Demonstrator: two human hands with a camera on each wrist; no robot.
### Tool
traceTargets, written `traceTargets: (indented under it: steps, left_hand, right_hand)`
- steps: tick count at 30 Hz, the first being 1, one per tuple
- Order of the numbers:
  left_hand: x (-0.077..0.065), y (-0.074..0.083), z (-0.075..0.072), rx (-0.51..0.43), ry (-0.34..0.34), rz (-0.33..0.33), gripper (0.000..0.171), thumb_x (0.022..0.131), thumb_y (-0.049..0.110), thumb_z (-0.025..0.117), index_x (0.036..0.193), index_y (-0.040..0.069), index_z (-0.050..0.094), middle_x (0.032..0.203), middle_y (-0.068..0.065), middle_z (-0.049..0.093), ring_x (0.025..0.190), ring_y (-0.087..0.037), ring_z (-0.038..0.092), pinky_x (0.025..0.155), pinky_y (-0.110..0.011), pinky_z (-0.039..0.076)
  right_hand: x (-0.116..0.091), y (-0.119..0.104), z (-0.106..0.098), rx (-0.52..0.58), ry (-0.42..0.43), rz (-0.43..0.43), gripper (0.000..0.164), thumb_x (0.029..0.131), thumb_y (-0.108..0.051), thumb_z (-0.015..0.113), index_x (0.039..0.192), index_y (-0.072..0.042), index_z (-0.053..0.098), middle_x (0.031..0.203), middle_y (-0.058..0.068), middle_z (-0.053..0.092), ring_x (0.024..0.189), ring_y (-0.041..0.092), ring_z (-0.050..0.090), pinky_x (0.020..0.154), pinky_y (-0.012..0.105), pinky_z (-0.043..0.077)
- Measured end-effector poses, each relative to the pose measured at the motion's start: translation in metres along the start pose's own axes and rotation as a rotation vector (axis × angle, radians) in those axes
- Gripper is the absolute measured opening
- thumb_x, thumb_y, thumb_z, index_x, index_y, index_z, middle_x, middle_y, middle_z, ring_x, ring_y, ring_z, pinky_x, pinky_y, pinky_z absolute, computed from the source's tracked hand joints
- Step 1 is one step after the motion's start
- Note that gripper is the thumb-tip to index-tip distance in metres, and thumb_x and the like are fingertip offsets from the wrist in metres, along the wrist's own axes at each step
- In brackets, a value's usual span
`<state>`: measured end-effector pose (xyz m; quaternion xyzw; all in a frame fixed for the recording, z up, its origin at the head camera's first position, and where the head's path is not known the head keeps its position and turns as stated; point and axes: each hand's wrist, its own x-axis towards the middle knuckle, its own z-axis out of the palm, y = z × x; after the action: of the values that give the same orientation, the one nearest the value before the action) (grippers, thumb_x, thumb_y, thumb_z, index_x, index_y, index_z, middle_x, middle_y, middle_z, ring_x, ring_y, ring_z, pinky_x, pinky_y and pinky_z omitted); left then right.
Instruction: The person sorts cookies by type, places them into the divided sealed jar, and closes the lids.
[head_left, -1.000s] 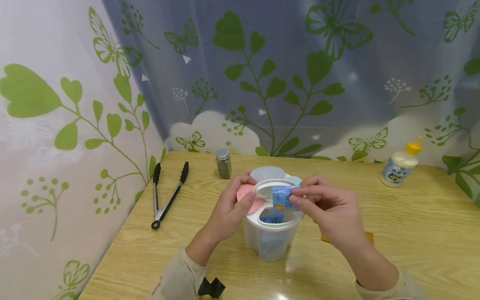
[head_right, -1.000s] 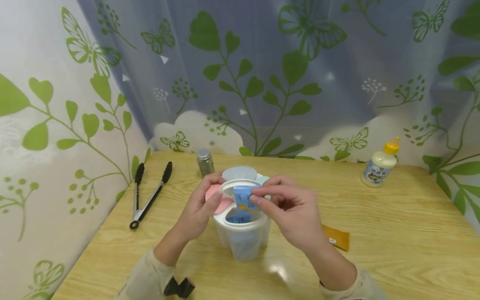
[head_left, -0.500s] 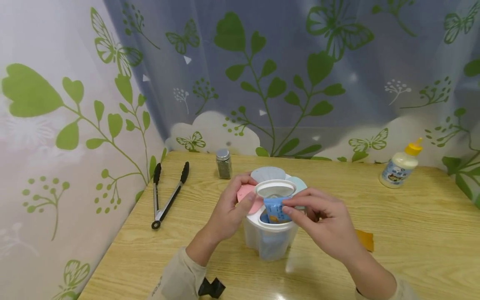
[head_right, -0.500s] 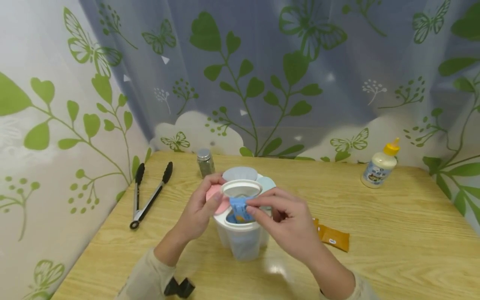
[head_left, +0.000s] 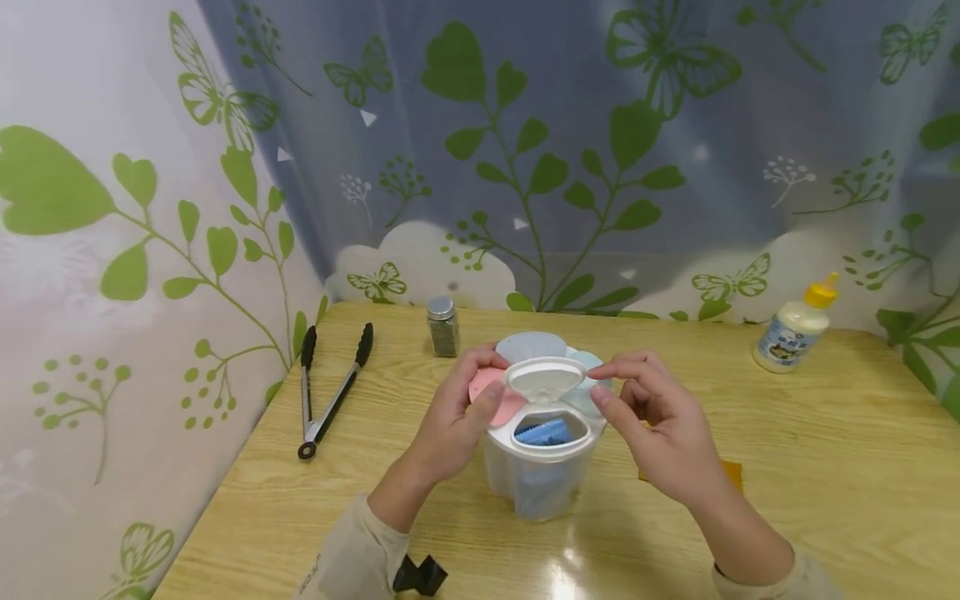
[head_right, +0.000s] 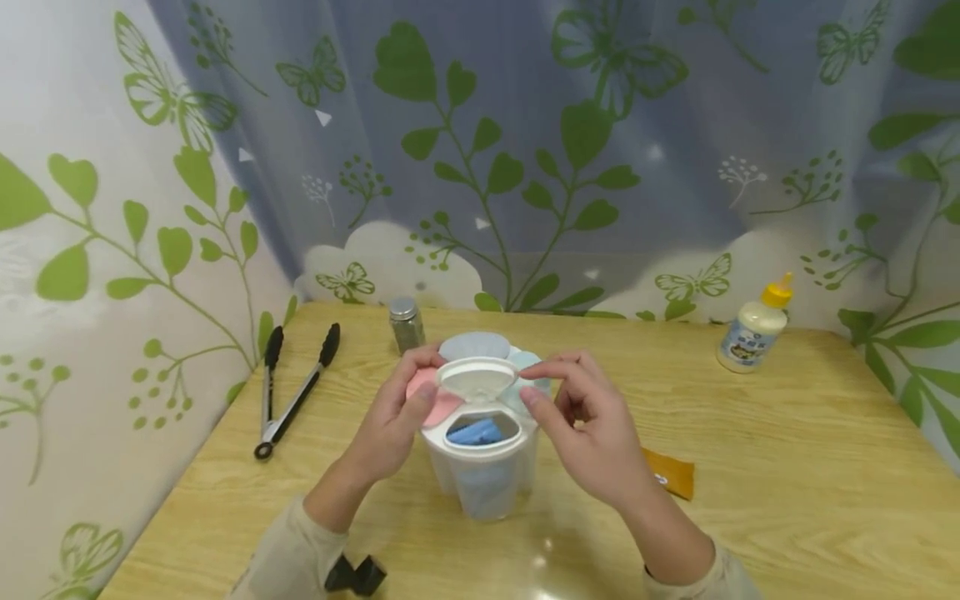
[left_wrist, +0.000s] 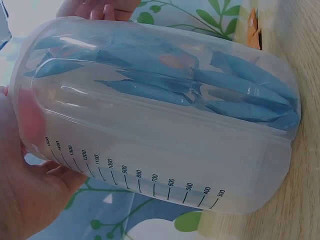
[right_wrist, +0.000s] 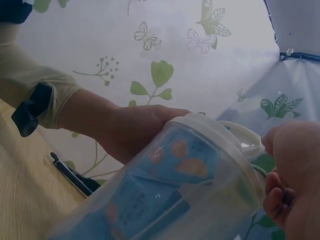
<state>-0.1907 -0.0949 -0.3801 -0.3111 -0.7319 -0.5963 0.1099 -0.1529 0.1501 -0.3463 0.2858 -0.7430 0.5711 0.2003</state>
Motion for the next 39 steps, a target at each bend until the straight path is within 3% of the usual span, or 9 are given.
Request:
traceTargets:
  steps: [4, 9, 13, 16, 19, 22, 27, 31, 39]
  left_hand:
    - [0.000, -0.002, 0.000, 0.019, 0.000, 0.007, 0.022, 0.104, 0.022, 0.045, 0.121, 0.008, 0.052, 0.139, -0.008, 0.053, 0.136, -0.024, 0.048, 0.113, -0.034, 0.041]
    - [0.000, -0.002, 0.002, 0.033, 0.006, -0.013, 0.022, 0.105, 0.019, 0.041, 0.120, 0.008, 0.052, 0.145, -0.009, 0.051, 0.142, -0.025, 0.043, 0.117, -0.045, 0.036]
    - [-0.001, 0.003, 0.004, 0.028, 0.044, -0.039, 0.020, 0.104, 0.016, 0.043, 0.118, 0.009, 0.055, 0.151, -0.009, 0.048, 0.146, -0.026, 0.039, 0.120, -0.050, 0.031]
    - [0.001, 0.007, 0.005, 0.033, 0.061, -0.027, 0.022, 0.105, 0.017, 0.042, 0.115, 0.009, 0.060, 0.153, -0.008, 0.046, 0.147, -0.028, 0.037, 0.120, -0.052, 0.028]
    - [0.001, 0.009, 0.006, 0.038, 0.051, -0.027, 0.023, 0.105, 0.020, 0.044, 0.115, 0.010, 0.062, 0.156, -0.008, 0.042, 0.149, -0.029, 0.033, 0.120, -0.054, 0.026]
    - [0.001, 0.011, 0.006, 0.002, 0.019, -0.077, 0.022, 0.099, 0.025, 0.058, 0.117, 0.013, 0.060, 0.158, -0.005, 0.038, 0.150, -0.027, 0.031, 0.119, -0.051, 0.030]
    - [-0.003, 0.012, 0.001, -0.083, -0.030, -0.164, 0.040, 0.085, 0.021, 0.077, 0.120, 0.017, 0.056, 0.160, 0.001, 0.034, 0.149, -0.023, 0.031, 0.112, -0.036, 0.042]
    - [-0.004, 0.012, -0.001, -0.123, -0.045, -0.150, 0.043, 0.084, 0.013, 0.077, 0.121, 0.014, 0.055, 0.160, -0.003, 0.034, 0.148, -0.027, 0.033, 0.105, -0.027, 0.047]
    - [0.000, 0.012, 0.000, -0.183, -0.076, -0.147, 0.038, 0.088, 0.007, 0.071, 0.122, 0.007, 0.054, 0.160, -0.009, 0.033, 0.144, -0.033, 0.039, 0.098, -0.026, 0.052]
  right_hand:
    - [0.001, 0.007, -0.004, 0.051, -0.089, -0.003, 0.028, 0.098, 0.010, 0.049, 0.120, 0.001, 0.063, 0.124, 0.004, 0.053, 0.056, 0.011, 0.041, 0.049, 0.027, 0.038]
    - [0.002, 0.015, -0.007, 0.077, -0.151, -0.023, 0.035, 0.102, 0.007, 0.041, 0.101, -0.002, 0.075, 0.139, 0.009, 0.053, 0.057, 0.012, 0.044, 0.049, 0.028, 0.040]
    - [0.004, 0.019, -0.006, 0.051, -0.198, 0.061, 0.031, 0.101, 0.003, 0.048, 0.125, -0.004, 0.065, 0.147, 0.013, 0.045, 0.060, 0.011, 0.046, 0.052, 0.026, 0.043]
    - [0.004, 0.020, -0.004, 0.042, -0.273, 0.173, 0.050, 0.100, -0.003, 0.054, 0.148, -0.010, 0.042, 0.146, 0.017, 0.043, 0.074, 0.010, 0.055, 0.062, 0.025, 0.050]
    - [0.003, 0.019, -0.002, 0.031, -0.328, 0.264, 0.064, 0.100, -0.010, 0.058, 0.156, -0.016, 0.027, 0.137, 0.019, 0.048, 0.085, 0.014, 0.059, 0.068, 0.026, 0.053]
    - [0.001, 0.020, 0.000, 0.037, -0.347, 0.296, 0.069, 0.099, -0.013, 0.060, 0.156, -0.018, 0.022, 0.136, 0.020, 0.048, 0.093, 0.017, 0.061, 0.073, 0.027, 0.055]
    - [0.001, 0.022, 0.005, 0.113, -0.364, 0.310, 0.072, 0.096, -0.011, 0.064, 0.153, -0.019, 0.021, 0.138, 0.022, 0.047, 0.101, 0.018, 0.065, 0.080, 0.030, 0.058]
    - [0.001, 0.024, 0.007, 0.173, -0.371, 0.327, 0.075, 0.094, -0.008, 0.066, 0.153, -0.017, 0.020, 0.136, 0.023, 0.047, 0.100, 0.018, 0.067, 0.080, 0.032, 0.059]
    - [-0.001, 0.016, -0.002, 0.188, -0.348, 0.390, 0.093, 0.092, -0.008, 0.070, 0.159, -0.024, 0.008, 0.138, 0.026, 0.044, 0.101, 0.017, 0.067, 0.080, 0.031, 0.059]
